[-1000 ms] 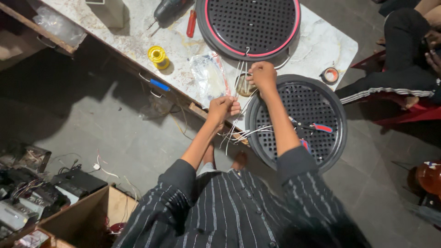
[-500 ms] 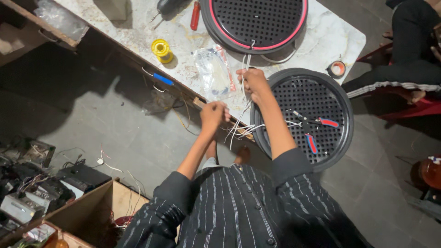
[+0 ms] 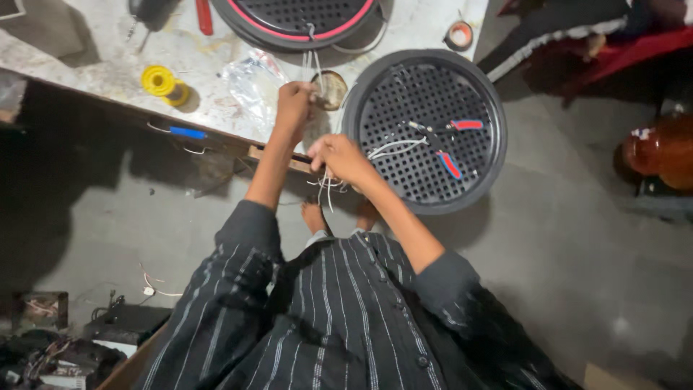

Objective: The person strips and twists white wires, then uses a soldering iron to attach them to a small LED component. The person works over a perforated tray and uses a soldering iron and wire cutters during the process.

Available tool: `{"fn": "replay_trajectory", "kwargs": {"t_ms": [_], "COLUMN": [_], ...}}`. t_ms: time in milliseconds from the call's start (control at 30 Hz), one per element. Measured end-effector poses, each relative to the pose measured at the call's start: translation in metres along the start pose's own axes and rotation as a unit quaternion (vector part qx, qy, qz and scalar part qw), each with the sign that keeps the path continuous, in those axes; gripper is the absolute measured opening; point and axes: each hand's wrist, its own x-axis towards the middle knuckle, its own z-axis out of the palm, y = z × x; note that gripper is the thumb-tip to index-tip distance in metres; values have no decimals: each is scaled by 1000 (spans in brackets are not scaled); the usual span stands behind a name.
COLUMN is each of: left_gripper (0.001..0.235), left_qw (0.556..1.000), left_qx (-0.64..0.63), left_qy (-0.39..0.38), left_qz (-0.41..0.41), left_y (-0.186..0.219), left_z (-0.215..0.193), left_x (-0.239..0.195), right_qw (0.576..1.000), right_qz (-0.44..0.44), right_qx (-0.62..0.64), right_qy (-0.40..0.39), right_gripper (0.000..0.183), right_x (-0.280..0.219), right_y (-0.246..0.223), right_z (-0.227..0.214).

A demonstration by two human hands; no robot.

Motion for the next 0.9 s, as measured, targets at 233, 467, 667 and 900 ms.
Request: {"fn": "replay_trajectory", "kwargs": {"t_ms": [233,467,667,900], "left_gripper": [21,33,45,24], "left_qw": [906,876,877,905], "left_qx": [360,375,435,394], "left_qy": [135,32,36,54], "left_qz": [175,301,200,149], "left_y": [19,6,-17,-3], "left_z": [-28,25,65,29], "left_x": [-106,-215,-224,-241], "right_qw": [967,791,802,810], "right_qz": [-51,-160,-134,-297], "right_qx": [-120,-489,-522,-447], "right_qy": [219,331,259,235], "right_gripper": [18,33,65,49], "right_x": [-122,-152,-127,-112], "right_y": [-16,-23,5,25], "right_z": [-109,-154,-171,-228]}}
